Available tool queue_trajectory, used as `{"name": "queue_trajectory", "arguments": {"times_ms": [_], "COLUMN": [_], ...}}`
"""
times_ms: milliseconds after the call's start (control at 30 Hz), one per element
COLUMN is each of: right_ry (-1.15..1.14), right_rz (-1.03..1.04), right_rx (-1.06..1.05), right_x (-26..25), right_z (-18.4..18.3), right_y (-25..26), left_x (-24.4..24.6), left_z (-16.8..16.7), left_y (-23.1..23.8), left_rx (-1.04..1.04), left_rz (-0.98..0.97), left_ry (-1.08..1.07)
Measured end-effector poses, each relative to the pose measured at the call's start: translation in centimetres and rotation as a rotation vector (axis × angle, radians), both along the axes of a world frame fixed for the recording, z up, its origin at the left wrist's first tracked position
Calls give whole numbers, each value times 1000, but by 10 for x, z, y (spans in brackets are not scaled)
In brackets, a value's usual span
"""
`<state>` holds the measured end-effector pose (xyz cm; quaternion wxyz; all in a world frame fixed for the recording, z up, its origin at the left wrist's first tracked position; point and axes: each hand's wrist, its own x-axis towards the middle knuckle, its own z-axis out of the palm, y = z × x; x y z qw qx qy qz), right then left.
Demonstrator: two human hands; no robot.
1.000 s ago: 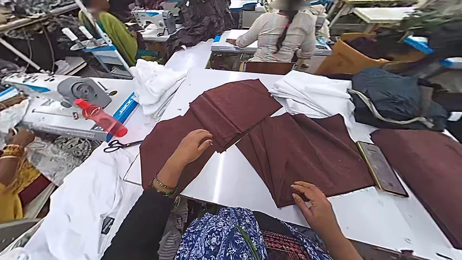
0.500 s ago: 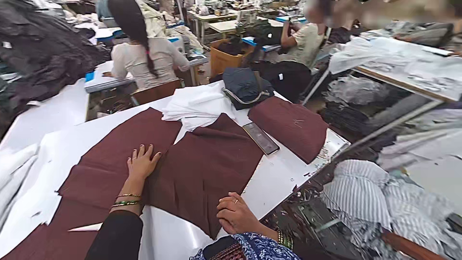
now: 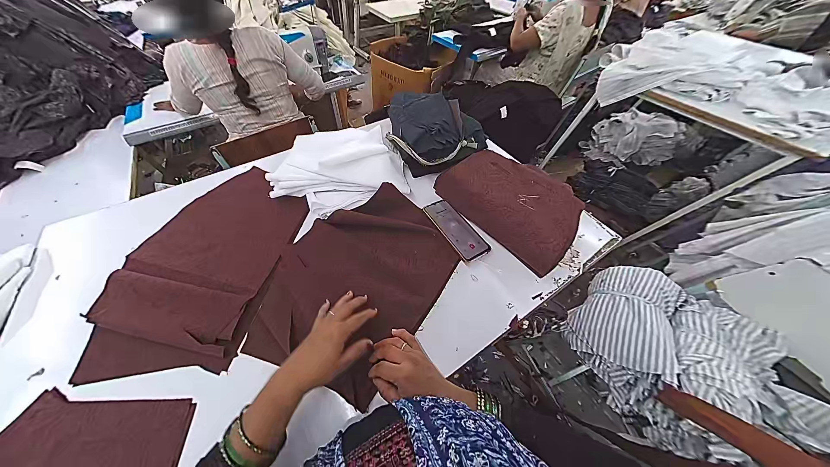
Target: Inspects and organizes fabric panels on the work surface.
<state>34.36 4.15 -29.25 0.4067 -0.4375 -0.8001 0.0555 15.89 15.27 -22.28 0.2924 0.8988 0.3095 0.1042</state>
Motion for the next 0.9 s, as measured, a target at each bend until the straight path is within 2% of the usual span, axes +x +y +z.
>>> {"name": "queue_trajectory", "arguments": {"times_ms": [33, 100, 200, 267, 433, 567, 667, 733, 900], "right_ry": [11, 24, 24, 34, 220, 146, 189, 223, 75], "right_rz": [4, 5, 20, 44, 79, -280, -523, -591, -595], "right_rx": [-1, 21, 70, 63, -18, 47, -267, -415, -677], "right_x": [0, 0, 1, 2, 13, 85, 162, 197, 217], "right_z": [1, 0, -7, -8, 1, 10, 22, 26, 48], "right_y": [0, 0, 1, 1, -2, 12, 16, 22, 43], "left_x": [4, 2, -14, -24, -31, -31, -31, -28, -25], "left_z": [-3, -19, -44, -54, -60, -63, -62, -61, -53], "left_y": [-15, -34, -43, -46, -52, -52, -54, -54, -58], "left_rx": [-53, 37, 237, 302, 296, 321, 316, 328, 338], "left_rz": [30, 197, 444, 523, 620, 643, 667, 695, 789], "left_ry": [95, 128, 40, -46, -212, -202, -200, -203, -319]}}
